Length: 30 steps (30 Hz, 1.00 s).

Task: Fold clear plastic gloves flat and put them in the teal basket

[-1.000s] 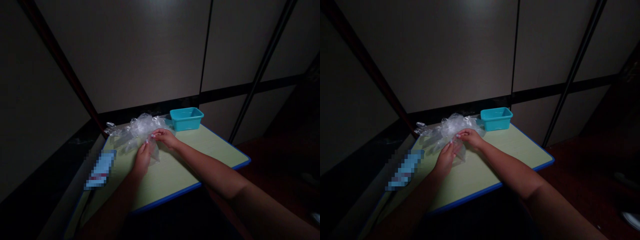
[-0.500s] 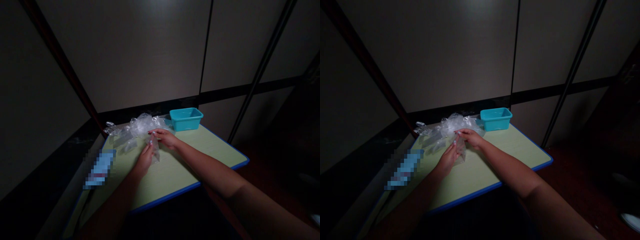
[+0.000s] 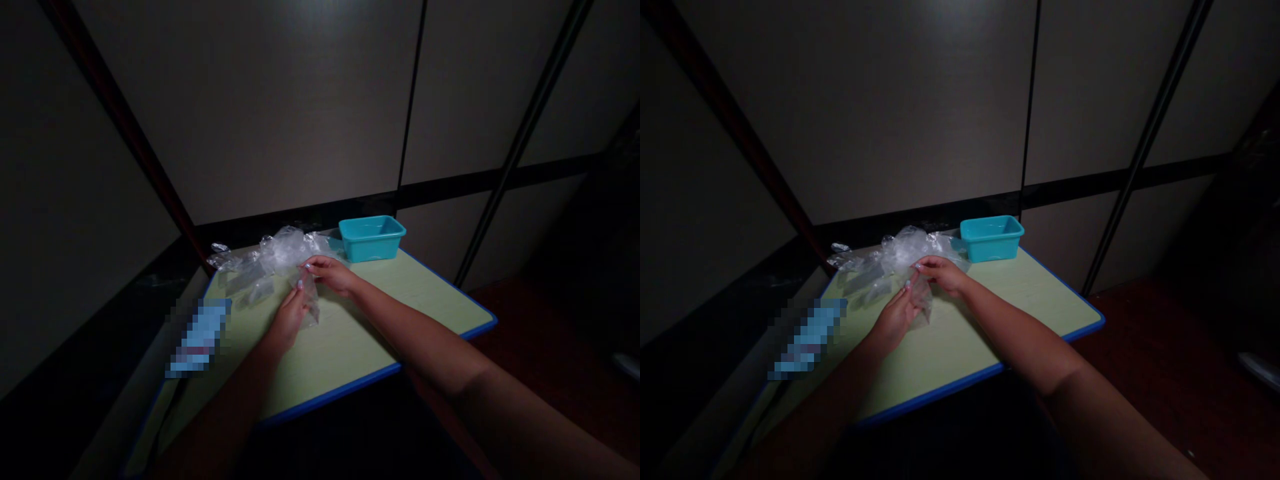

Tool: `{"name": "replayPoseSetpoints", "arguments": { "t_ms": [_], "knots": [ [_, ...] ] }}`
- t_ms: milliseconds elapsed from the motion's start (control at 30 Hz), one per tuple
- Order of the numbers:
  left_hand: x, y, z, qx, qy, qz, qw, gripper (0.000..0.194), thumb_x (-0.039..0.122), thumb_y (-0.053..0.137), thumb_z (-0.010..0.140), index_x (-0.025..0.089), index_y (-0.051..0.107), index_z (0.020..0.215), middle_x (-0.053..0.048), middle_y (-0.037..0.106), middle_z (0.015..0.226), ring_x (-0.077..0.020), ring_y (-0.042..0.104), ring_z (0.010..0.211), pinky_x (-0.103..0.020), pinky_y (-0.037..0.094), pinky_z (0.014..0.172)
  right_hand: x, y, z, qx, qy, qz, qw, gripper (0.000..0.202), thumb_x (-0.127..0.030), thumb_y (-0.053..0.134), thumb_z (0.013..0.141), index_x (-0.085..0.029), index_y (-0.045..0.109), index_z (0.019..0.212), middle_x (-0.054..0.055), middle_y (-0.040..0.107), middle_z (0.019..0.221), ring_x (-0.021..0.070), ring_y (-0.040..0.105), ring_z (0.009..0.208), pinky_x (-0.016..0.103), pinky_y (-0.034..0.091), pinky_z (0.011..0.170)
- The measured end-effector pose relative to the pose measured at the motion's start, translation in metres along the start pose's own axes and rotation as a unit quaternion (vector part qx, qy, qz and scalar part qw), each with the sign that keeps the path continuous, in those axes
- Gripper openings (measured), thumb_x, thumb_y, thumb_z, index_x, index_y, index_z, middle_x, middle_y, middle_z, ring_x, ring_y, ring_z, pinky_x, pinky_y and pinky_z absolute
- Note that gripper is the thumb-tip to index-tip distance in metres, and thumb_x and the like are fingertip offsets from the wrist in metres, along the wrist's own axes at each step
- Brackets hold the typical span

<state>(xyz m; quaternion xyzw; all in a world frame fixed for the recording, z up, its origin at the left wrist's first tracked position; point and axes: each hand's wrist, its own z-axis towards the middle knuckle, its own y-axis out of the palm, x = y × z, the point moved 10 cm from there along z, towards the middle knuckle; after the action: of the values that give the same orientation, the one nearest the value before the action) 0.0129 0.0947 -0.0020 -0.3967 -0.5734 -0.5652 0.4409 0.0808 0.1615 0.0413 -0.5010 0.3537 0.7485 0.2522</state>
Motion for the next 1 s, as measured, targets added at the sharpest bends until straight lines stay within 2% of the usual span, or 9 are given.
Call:
{"name": "replayPoseSetpoints", "arguments": {
  "t_ms": [167,267,433,633,833,933,1000],
  "knots": [
    [-0.003,-0.003,0.0,0.02,-0.019,-0.021,0.999,0.033,0.035,0.044,0.092,0.029,0.051,0.124,-0.003,0.053,0.132,-0.0154,0.049,0.12,-0.036,0.037,0.101,-0.001,-0.006,0.003,0.023,-0.02,-0.024,0.999,0.031,-0.039,0.08,0.057,-0.019,0.064,0.074,-0.001,0.061,0.077,0.011,0.05,0.068,0.024,0.036,0.063],
    [0.0,0.0,0.0,0.008,-0.014,-0.024,1.0,0.037,0.035,0.043,0.092,0.031,0.047,0.128,-0.002,0.051,0.134,-0.0149,0.05,0.119,-0.035,0.037,0.102,-0.001,-0.01,0.004,0.039,-0.029,-0.021,0.999,0.03,-0.038,0.079,0.057,-0.018,0.063,0.071,-0.001,0.06,0.075,0.0107,0.05,0.067,0.024,0.036,0.063],
    [0.004,0.003,-0.001,-0.008,0.002,0.001,1.0,0.046,0.038,0.044,0.091,0.034,0.037,0.136,-0.003,0.049,0.135,-0.0169,0.05,0.119,-0.039,0.036,0.102,0.005,-0.012,0.002,0.053,0.004,-0.015,0.998,0.03,-0.039,0.079,0.057,-0.018,0.061,0.069,-0.002,0.058,0.072,0.0112,0.05,0.068,0.024,0.036,0.063],
    [0.006,0.005,-0.001,-0.025,0.014,0.049,0.998,0.049,0.045,0.039,0.091,0.035,0.032,0.139,-0.004,0.047,0.138,-0.0181,0.047,0.122,-0.04,0.039,0.1,0.01,-0.006,0.0,0.036,0.021,-0.011,0.999,0.034,-0.044,0.078,0.057,-0.017,0.061,0.068,-0.001,0.059,0.07,0.0127,0.05,0.067,0.026,0.036,0.062],
    [-0.001,-0.002,0.001,0.012,0.001,0.042,0.999,0.048,0.04,0.045,0.089,0.027,0.04,0.134,-0.007,0.049,0.136,-0.0204,0.049,0.121,-0.04,0.038,0.101,0.012,-0.01,0.003,0.04,0.016,0.014,0.999,0.031,-0.038,0.078,0.058,-0.018,0.056,0.064,-0.003,0.056,0.067,0.012,0.049,0.065,0.026,0.037,0.062],
    [0.004,0.002,0.001,0.008,0.033,0.1,0.994,0.048,0.038,0.052,0.084,0.022,0.047,0.129,-0.009,0.054,0.129,-0.0223,0.05,0.119,-0.04,0.035,0.102,0.012,-0.015,0.005,0.055,0.006,0.034,0.998,0.03,-0.037,0.078,0.059,-0.018,0.055,0.064,-0.003,0.054,0.067,0.0117,0.048,0.065,0.026,0.037,0.062],
    [0.013,0.007,-0.002,-0.005,0.078,0.169,0.983,0.049,0.041,0.054,0.082,0.02,0.05,0.126,-0.01,0.056,0.127,-0.0242,0.049,0.119,-0.041,0.033,0.104,0.013,-0.017,0.005,0.059,0.006,0.044,0.997,0.03,-0.037,0.078,0.058,-0.018,0.055,0.064,-0.003,0.054,0.067,0.0117,0.047,0.065,0.025,0.037,0.061]
  ]
}}
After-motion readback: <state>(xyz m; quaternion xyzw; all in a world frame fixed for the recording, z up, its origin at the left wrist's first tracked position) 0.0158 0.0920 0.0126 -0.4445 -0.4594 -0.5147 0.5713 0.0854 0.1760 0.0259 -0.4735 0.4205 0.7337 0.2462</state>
